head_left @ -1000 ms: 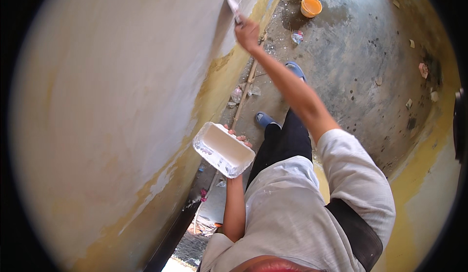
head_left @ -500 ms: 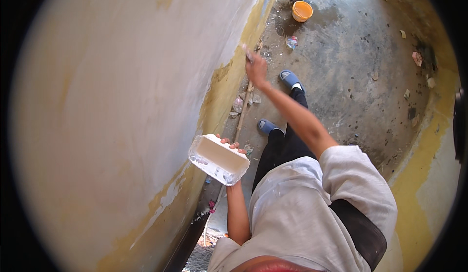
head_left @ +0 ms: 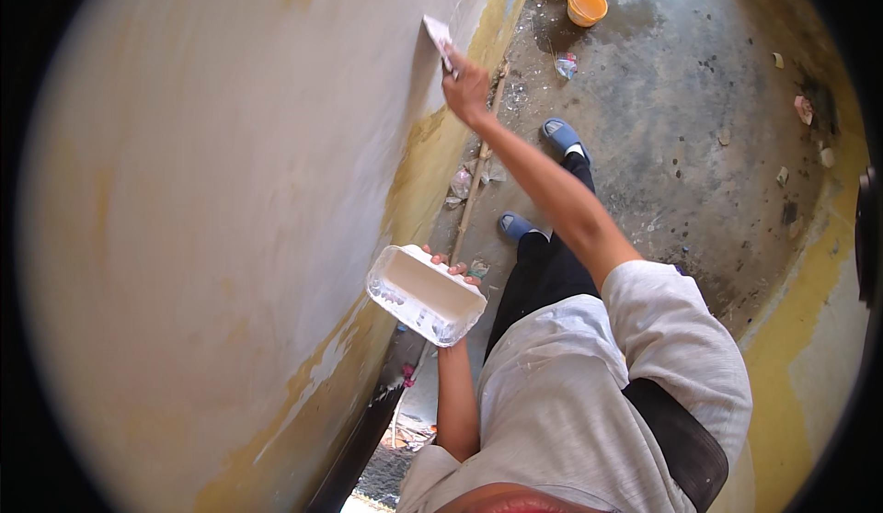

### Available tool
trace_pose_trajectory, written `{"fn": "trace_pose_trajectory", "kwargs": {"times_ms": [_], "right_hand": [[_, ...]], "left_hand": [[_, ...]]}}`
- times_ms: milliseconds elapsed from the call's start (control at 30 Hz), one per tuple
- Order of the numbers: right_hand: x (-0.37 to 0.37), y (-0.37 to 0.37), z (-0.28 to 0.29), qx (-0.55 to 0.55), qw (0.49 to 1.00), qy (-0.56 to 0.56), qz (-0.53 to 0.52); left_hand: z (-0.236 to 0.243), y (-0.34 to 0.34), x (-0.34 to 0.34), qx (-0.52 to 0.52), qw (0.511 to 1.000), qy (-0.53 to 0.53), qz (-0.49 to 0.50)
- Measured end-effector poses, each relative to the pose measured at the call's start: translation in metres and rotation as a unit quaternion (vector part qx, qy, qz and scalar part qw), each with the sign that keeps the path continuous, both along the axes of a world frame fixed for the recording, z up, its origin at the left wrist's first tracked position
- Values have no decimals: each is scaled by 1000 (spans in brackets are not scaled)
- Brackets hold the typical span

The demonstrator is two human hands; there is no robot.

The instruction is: The person applies a white substance from a plastic container onto a yellowed wall using a putty knife, spreading it in thin layers over various spots.

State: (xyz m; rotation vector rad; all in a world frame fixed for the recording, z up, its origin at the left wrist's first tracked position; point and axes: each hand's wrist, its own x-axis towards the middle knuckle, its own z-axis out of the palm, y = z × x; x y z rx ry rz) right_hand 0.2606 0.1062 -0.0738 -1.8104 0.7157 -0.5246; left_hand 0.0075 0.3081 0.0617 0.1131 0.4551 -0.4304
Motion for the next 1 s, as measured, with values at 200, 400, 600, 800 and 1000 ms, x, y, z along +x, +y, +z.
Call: {"fn": "trace_pose_trajectory", "kwargs": {"times_ms": [200, 400, 600, 800, 1000], "right_hand": [[-143, 179, -15, 109, 982, 57, 146], [-198, 160, -40, 98, 969, 114, 197], [-80, -33, -46, 18, 998, 63, 9], [35, -162, -6, -18, 994, 71, -82], [63, -168, 14, 36, 997, 46, -48]], "left_hand": [[-15, 12, -6, 17, 1000, -12, -6], [-15, 14, -8, -5, 1000, 5, -10], [9, -10, 0, -18, 1000, -1, -21], [24, -26, 5, -1, 999, 6, -35], [28, -32, 9, 18, 999, -3, -26]]}}
